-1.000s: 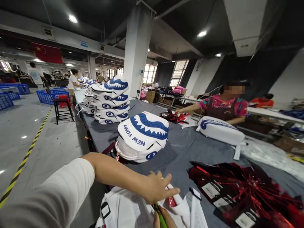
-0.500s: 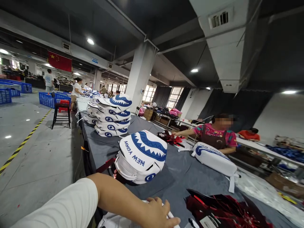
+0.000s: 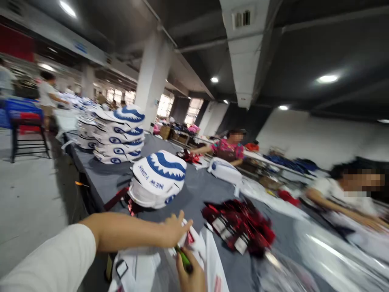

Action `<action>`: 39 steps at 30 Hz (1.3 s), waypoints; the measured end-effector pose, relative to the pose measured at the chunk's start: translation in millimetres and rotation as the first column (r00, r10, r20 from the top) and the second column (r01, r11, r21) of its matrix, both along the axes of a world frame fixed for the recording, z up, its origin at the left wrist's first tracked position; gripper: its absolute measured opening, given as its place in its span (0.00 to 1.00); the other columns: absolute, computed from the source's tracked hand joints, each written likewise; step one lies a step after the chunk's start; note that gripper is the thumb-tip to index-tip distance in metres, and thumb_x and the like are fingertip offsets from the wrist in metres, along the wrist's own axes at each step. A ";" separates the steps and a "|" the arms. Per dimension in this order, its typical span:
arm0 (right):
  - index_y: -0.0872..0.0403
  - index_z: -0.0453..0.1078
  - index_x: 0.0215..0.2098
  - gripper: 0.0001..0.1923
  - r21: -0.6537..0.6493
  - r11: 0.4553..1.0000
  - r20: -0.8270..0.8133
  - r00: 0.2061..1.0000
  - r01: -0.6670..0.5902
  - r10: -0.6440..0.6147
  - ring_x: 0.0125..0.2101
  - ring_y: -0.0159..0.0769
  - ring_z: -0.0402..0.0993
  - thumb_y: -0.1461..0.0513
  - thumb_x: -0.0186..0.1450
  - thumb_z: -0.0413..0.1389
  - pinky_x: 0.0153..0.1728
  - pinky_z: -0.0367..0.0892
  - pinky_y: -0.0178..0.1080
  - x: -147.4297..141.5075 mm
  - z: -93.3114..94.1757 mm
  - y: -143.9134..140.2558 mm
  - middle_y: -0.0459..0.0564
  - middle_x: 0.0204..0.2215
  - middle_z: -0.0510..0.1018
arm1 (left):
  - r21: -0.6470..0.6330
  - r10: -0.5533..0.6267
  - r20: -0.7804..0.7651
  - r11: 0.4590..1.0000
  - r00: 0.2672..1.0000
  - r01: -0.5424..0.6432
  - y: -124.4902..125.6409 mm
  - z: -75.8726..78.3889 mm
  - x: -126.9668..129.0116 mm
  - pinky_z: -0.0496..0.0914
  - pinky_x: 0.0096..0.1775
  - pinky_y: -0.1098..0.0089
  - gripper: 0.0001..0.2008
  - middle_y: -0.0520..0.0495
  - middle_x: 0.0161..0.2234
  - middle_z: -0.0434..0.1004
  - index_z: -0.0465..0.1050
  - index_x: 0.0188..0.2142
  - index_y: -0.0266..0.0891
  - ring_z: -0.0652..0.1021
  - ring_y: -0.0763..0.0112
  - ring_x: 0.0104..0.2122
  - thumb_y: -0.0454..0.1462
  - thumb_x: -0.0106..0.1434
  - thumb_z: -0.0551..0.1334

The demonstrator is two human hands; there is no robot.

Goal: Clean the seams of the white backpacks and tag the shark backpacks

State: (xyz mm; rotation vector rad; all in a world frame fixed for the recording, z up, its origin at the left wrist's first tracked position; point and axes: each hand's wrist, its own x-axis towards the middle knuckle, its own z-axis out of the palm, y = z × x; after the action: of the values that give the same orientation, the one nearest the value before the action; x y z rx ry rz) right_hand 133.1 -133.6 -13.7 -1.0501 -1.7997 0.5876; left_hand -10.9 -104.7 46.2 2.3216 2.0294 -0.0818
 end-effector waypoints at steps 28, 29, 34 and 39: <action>0.50 0.76 0.44 0.10 -0.152 0.983 -0.001 0.995 -0.103 0.104 0.43 0.43 0.79 0.61 0.65 0.57 0.46 0.71 0.47 9.8 -3.8 12.4 0.50 0.43 0.83 | -0.300 -0.245 -0.096 0.931 0.965 0.207 40.4 7.0 -12.0 0.73 0.45 0.63 0.51 0.25 0.66 0.48 0.27 0.71 0.42 0.76 0.51 0.52 0.27 0.58 0.61; 0.50 0.76 0.44 0.09 -0.132 0.986 0.001 0.995 -0.103 0.104 0.42 0.43 0.80 0.61 0.65 0.57 0.45 0.71 0.47 7.1 -4.7 13.3 0.50 0.42 0.83 | -0.302 -0.252 -0.104 0.930 0.962 0.211 42.2 5.8 -12.4 0.73 0.45 0.63 0.52 0.25 0.65 0.48 0.27 0.71 0.42 0.76 0.50 0.52 0.27 0.58 0.61; 0.50 0.75 0.43 0.08 -0.077 0.996 0.119 0.991 -0.048 0.057 0.40 0.44 0.79 0.62 0.66 0.57 0.44 0.67 0.49 6.2 -3.3 14.8 0.49 0.40 0.83 | -0.318 -0.260 -0.103 0.923 0.960 0.216 48.3 2.8 -12.4 0.73 0.44 0.62 0.50 0.25 0.64 0.50 0.29 0.71 0.41 0.77 0.50 0.50 0.27 0.58 0.61; 0.51 0.75 0.44 0.09 -0.109 0.991 0.073 0.994 -0.075 0.083 0.42 0.42 0.79 0.63 0.66 0.56 0.44 0.68 0.46 3.7 -1.1 12.4 0.48 0.42 0.83 | -0.309 -0.260 -0.115 0.927 0.959 0.214 48.4 3.2 -10.6 0.74 0.42 0.63 0.51 0.26 0.63 0.52 0.28 0.71 0.40 0.79 0.52 0.47 0.27 0.58 0.60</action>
State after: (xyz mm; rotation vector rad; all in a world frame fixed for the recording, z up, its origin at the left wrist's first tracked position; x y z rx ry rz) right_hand 136.7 -121.2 -14.9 -1.0904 -1.9020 0.7063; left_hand -21.6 -56.4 49.4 2.4131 1.6416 -0.5510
